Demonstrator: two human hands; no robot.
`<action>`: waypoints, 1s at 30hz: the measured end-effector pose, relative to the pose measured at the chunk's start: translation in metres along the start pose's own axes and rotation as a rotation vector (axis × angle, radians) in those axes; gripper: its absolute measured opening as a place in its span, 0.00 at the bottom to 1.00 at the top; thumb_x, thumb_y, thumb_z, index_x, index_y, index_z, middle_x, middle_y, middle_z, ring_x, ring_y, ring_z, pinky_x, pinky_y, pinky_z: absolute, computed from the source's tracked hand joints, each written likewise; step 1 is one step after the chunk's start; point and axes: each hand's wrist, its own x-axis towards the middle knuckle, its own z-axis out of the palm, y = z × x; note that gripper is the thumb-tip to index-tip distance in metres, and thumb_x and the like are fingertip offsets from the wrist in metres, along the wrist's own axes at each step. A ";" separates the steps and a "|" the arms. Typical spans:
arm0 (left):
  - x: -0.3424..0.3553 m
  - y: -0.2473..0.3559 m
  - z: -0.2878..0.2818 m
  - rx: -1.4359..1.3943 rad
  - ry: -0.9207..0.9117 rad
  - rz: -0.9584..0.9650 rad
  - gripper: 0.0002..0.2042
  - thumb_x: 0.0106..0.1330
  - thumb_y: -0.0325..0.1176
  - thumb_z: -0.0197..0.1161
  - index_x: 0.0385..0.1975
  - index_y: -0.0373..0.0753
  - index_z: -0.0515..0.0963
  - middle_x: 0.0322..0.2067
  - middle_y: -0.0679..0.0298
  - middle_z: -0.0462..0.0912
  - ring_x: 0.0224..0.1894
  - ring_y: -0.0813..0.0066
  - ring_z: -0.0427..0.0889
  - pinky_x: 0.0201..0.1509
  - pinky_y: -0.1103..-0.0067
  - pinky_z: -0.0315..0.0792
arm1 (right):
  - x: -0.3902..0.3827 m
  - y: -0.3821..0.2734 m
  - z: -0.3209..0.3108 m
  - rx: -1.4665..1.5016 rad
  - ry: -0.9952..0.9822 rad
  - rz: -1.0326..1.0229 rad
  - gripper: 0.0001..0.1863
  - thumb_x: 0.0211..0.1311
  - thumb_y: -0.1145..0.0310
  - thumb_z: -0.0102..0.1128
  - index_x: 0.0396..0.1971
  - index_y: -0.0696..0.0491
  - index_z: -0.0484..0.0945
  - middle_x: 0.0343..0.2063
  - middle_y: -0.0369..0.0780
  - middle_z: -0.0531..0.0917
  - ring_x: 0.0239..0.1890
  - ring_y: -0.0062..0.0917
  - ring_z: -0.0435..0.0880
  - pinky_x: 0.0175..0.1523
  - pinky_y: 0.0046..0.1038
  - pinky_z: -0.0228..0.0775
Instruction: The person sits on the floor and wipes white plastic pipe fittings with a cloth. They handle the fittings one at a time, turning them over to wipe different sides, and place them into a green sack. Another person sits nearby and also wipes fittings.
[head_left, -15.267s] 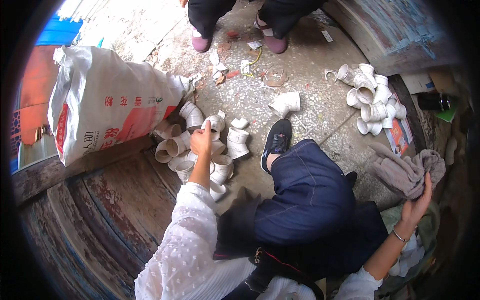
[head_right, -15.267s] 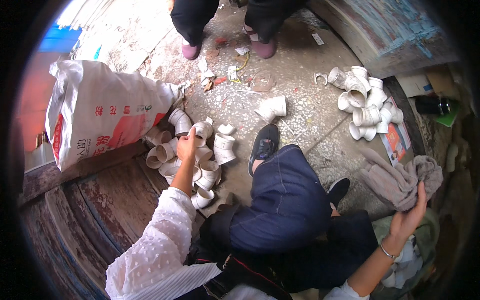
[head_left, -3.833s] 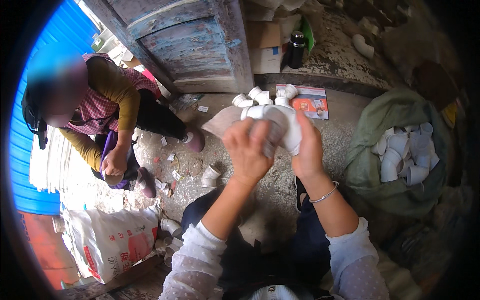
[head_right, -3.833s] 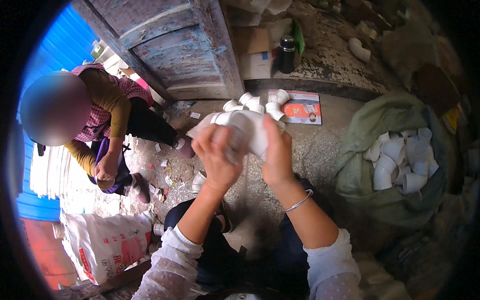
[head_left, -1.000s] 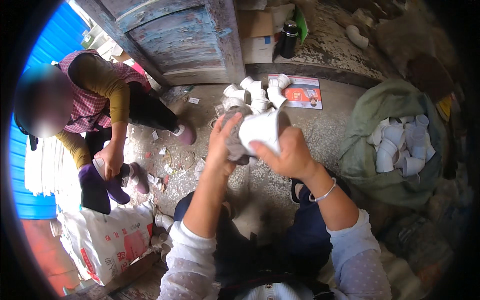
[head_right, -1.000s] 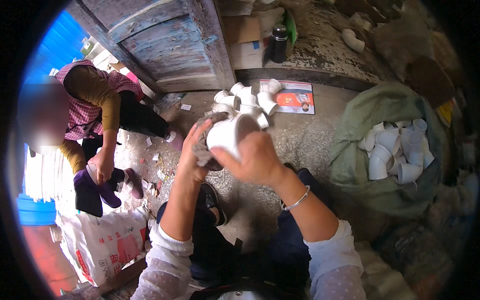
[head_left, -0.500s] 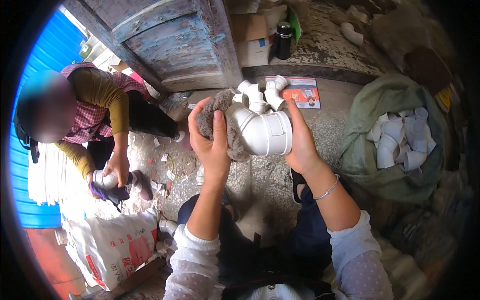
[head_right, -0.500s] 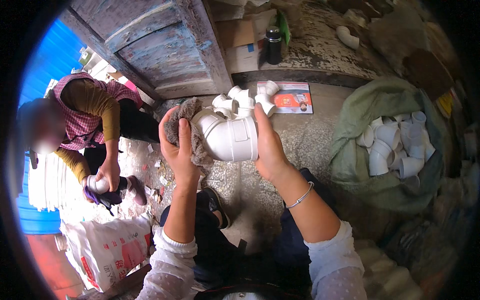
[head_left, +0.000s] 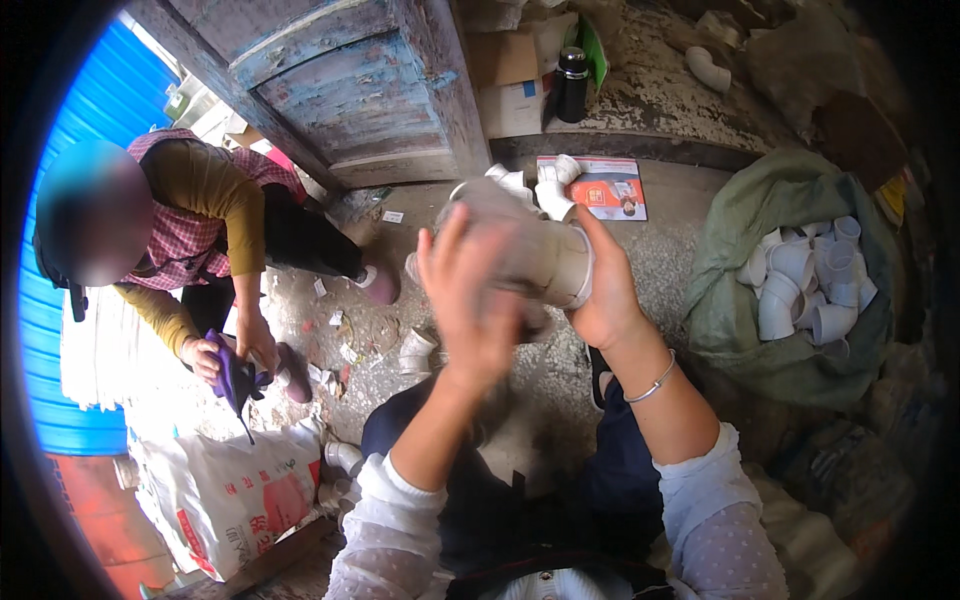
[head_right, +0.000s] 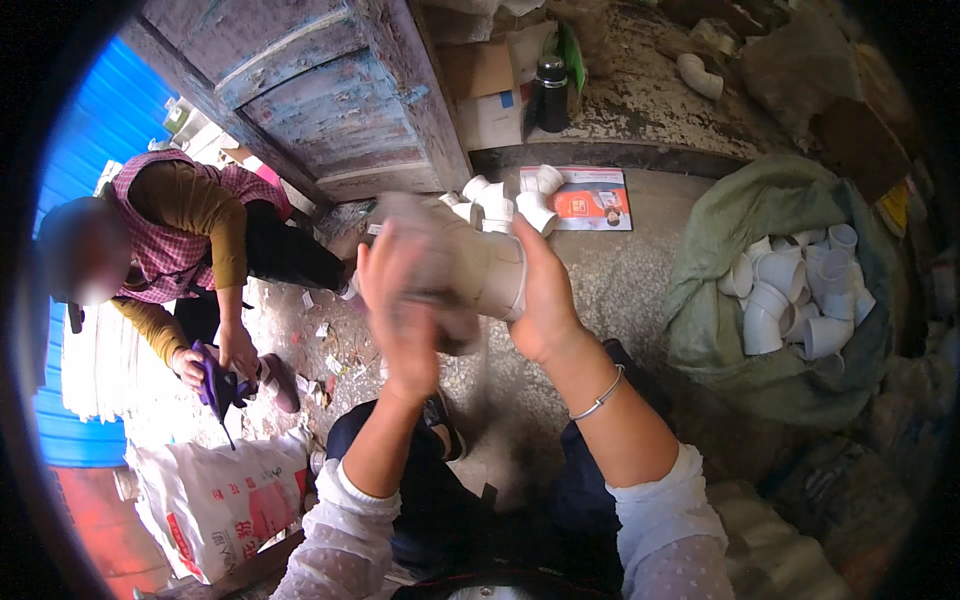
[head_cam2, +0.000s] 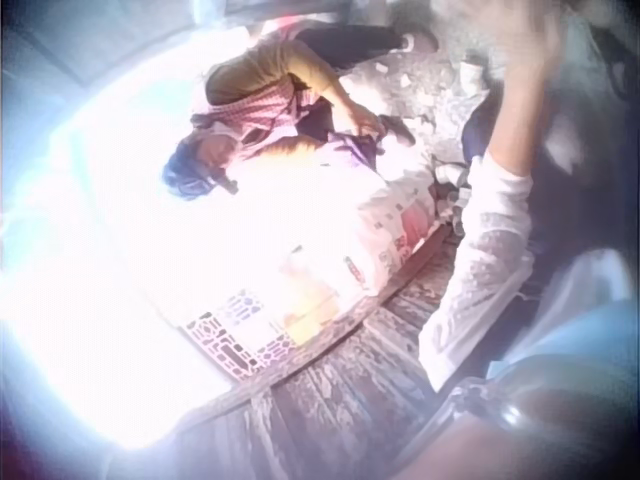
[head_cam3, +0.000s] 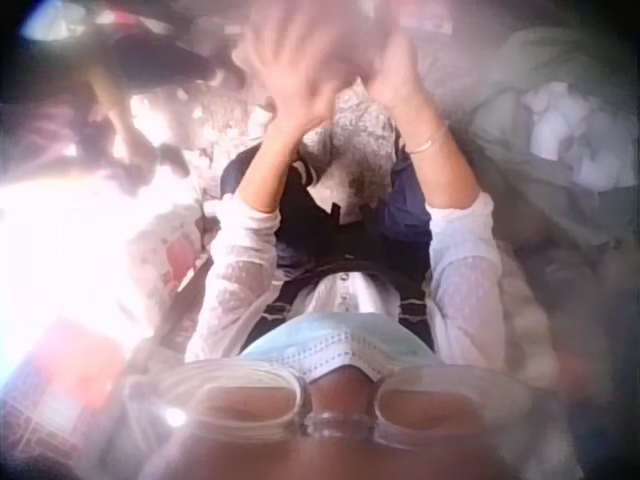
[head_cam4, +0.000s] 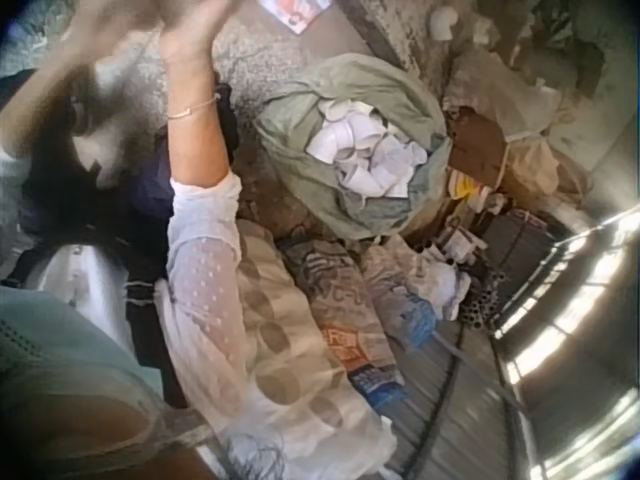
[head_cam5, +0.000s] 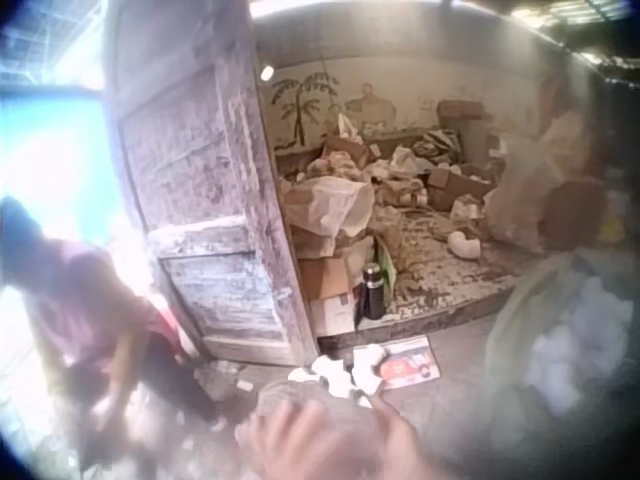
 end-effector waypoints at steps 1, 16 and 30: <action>0.004 0.012 0.005 0.376 -0.236 0.232 0.19 0.60 0.43 0.57 0.52 0.49 0.74 0.53 0.60 0.72 0.61 0.57 0.63 0.67 0.57 0.45 | -0.003 0.001 -0.002 -0.009 -0.046 -0.099 0.22 0.69 0.54 0.39 0.50 0.54 0.72 0.47 0.40 0.79 0.48 0.25 0.78 0.52 0.30 0.71; -0.017 0.008 0.036 0.588 -0.164 0.387 0.18 0.53 0.36 0.57 0.45 0.57 0.78 0.43 0.67 0.70 0.46 0.71 0.68 0.55 0.68 0.55 | 0.010 0.007 -0.027 0.057 0.065 -0.140 0.21 0.69 0.54 0.35 0.43 0.53 0.74 0.40 0.37 0.80 0.44 0.26 0.78 0.52 0.30 0.70; 0.002 -0.038 0.000 -1.101 0.229 -1.114 0.20 0.68 0.45 0.49 0.52 0.38 0.70 0.47 0.57 0.76 0.49 0.62 0.75 0.57 0.66 0.67 | -0.002 -0.030 -0.007 0.212 0.041 -0.314 0.23 0.72 0.55 0.31 0.50 0.56 0.68 0.49 0.44 0.76 0.53 0.33 0.75 0.58 0.37 0.67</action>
